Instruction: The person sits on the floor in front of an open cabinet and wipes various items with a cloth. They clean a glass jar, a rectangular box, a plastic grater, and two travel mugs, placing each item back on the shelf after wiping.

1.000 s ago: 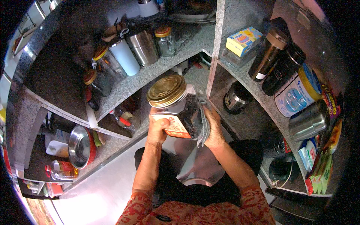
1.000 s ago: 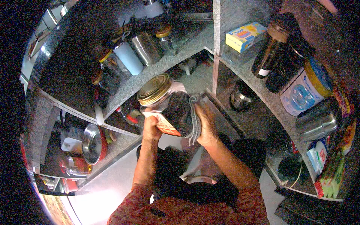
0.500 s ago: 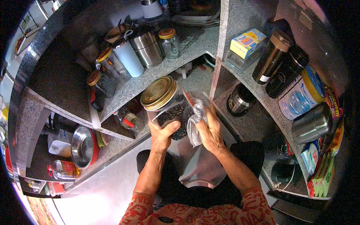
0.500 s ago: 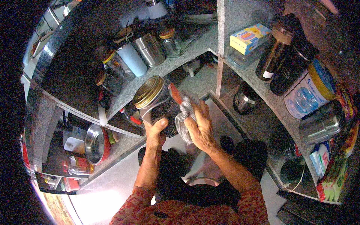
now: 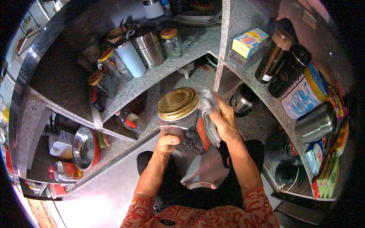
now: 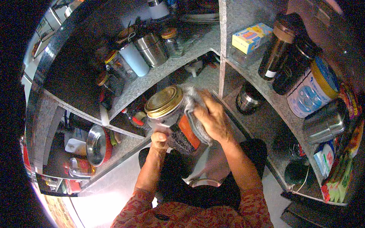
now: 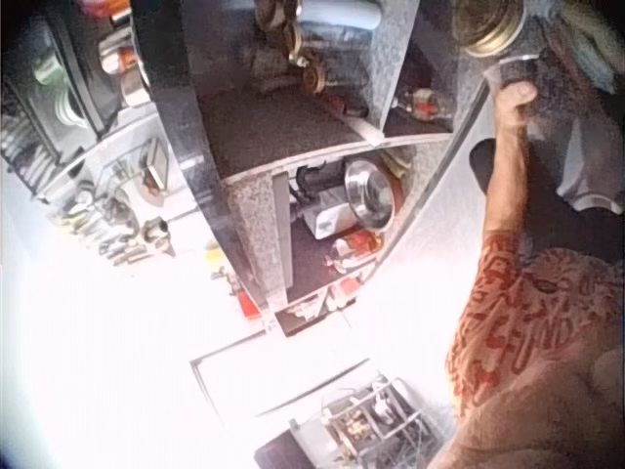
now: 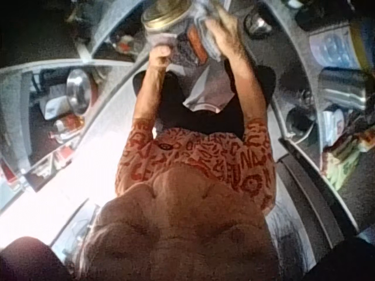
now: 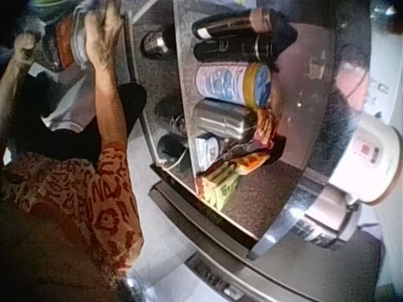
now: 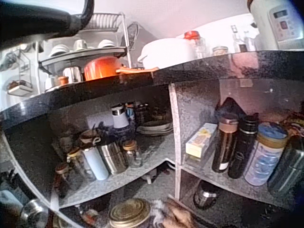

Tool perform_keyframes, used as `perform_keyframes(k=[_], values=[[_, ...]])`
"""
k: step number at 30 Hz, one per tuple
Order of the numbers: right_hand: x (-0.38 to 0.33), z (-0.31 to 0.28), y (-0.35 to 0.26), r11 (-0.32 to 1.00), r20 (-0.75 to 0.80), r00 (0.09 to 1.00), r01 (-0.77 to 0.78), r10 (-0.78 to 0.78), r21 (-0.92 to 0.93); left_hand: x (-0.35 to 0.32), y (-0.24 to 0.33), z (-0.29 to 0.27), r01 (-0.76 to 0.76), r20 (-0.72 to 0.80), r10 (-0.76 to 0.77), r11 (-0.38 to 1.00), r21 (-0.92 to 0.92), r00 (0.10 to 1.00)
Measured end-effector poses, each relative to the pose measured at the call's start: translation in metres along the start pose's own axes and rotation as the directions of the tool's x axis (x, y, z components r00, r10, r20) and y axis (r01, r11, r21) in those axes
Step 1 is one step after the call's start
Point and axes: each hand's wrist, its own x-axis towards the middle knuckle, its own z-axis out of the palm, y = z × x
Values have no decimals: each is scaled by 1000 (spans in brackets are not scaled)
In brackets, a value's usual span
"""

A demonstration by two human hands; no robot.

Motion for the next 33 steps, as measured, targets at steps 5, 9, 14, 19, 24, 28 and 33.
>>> perform_keyframes(k=[5, 9, 14, 19, 24, 28, 33], values=[[-8, 14, -11, 799, 101, 930, 356, -353, -484, 8, 5, 10, 59, -99, -64, 997, -57, 993], [-12, 16, -12, 794, 95, 931, 351, -352, -497, 8, 7, 10, 70, -94, -76, 995, -70, 993], [-6, 6, -5, 997, -58, 997, 47, -51, -65, 2, -1, -9, 101, 19, -101, 994, -40, 995], [-8, -5, 0, 960, -59, 958, -281, 281, 8, -1, -5, -15, 81, 123, -66, 990, -120, 990], [-4, -5, -4, 949, 21, 951, -310, 309, 55, -3, 0, -8, 73, 39, -69, 991, -110, 997], [-6, 0, 8, 972, 21, 984, -170, 176, -162, 4, 3, 0, 23, 16, -21, 991, -135, 1000], [-11, 14, 31, 969, -42, 992, -126, 119, -215, 14, 4, 2, -4, -119, -8, 995, -100, 993]])
